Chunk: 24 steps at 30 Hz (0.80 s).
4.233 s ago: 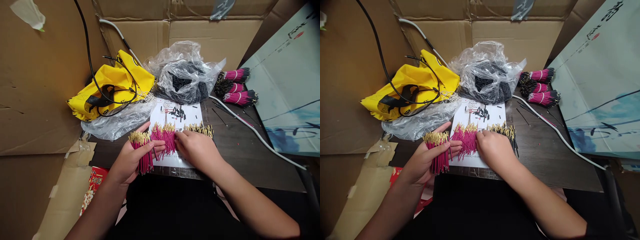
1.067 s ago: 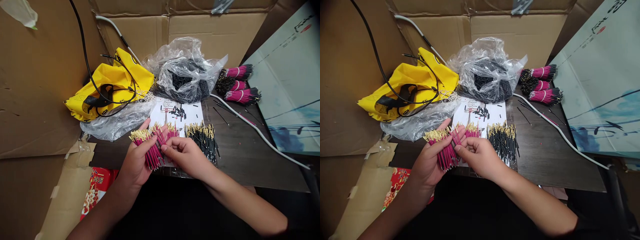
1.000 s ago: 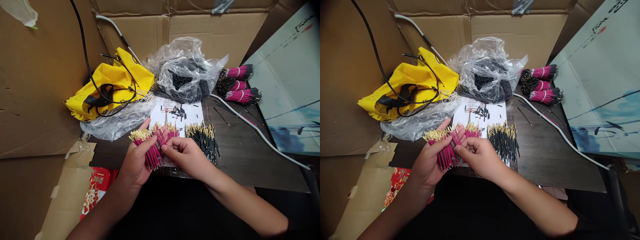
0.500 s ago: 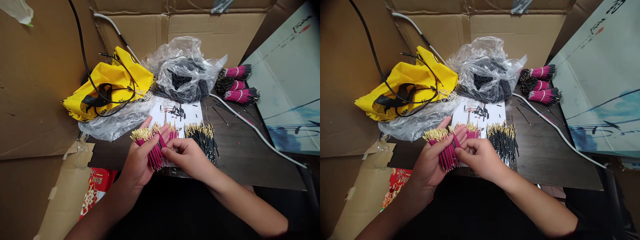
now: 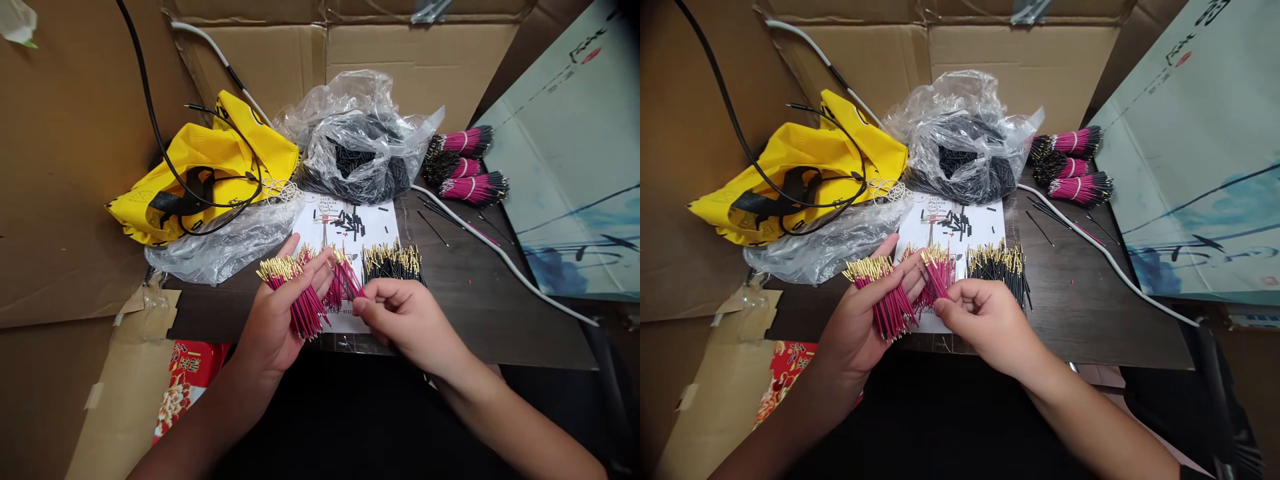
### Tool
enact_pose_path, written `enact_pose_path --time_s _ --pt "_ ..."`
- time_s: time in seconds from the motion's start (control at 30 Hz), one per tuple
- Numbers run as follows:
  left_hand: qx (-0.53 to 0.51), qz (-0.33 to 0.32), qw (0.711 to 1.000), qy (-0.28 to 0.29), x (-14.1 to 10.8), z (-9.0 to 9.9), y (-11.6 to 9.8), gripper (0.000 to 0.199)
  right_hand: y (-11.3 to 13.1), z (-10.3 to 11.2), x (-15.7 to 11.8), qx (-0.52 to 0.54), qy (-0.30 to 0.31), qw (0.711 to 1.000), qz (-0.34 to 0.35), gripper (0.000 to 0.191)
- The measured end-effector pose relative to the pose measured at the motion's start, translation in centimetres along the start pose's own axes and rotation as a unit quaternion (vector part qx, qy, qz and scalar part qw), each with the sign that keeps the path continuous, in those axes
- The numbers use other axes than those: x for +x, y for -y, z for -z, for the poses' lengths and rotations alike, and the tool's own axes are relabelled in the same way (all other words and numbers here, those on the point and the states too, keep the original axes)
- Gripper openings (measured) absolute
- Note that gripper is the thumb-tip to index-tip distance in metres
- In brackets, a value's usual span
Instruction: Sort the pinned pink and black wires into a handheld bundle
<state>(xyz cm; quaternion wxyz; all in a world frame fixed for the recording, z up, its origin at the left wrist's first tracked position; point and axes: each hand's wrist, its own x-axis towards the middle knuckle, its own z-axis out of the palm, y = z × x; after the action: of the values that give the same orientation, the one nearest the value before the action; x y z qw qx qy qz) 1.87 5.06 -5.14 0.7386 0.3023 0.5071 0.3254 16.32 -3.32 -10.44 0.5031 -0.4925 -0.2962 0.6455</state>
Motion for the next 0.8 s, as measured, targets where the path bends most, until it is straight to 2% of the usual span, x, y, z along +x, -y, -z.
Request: enact_pose_path --time_s 0.07,0.13,0.2,0.3,0.47,0.67,0.8 --pt "-0.004 0.002 1.0 -0.001 0.0 0.2 -0.1 0.086 -0.1 1.4 -0.7 -0.048 -0.042 0.998 0.011 0.034" --pt "-0.001 0.0 1.0 -0.006 -0.1 0.6 -0.4 0.085 -0.5 3.1 -1.1 -0.15 -0.103 0.983 0.026 0.035" --pt "0.01 -0.006 1.0 -0.013 -0.2 1.0 -0.8 0.084 -1.0 4.8 -1.3 -0.279 -0.156 0.947 0.031 0.035" --pt "0.03 -0.015 0.999 -0.032 -0.3 1.6 -1.3 0.082 -1.6 6.4 -1.1 -0.39 -0.167 0.905 0.01 0.036" --pt "0.039 -0.034 0.998 -0.04 -0.5 2.3 -1.8 0.08 -1.8 7.4 -1.0 -0.4 -0.168 0.901 -0.011 0.044" --pt "0.041 -0.033 0.997 -0.058 -0.7 2.4 -2.2 0.079 -1.9 8.1 -1.3 -0.348 -0.158 0.923 -0.046 0.045" --pt "0.049 -0.039 0.996 -0.061 -0.6 2.3 -2.2 0.078 -2.3 8.5 -1.4 -0.318 -0.158 0.934 -0.042 0.044"
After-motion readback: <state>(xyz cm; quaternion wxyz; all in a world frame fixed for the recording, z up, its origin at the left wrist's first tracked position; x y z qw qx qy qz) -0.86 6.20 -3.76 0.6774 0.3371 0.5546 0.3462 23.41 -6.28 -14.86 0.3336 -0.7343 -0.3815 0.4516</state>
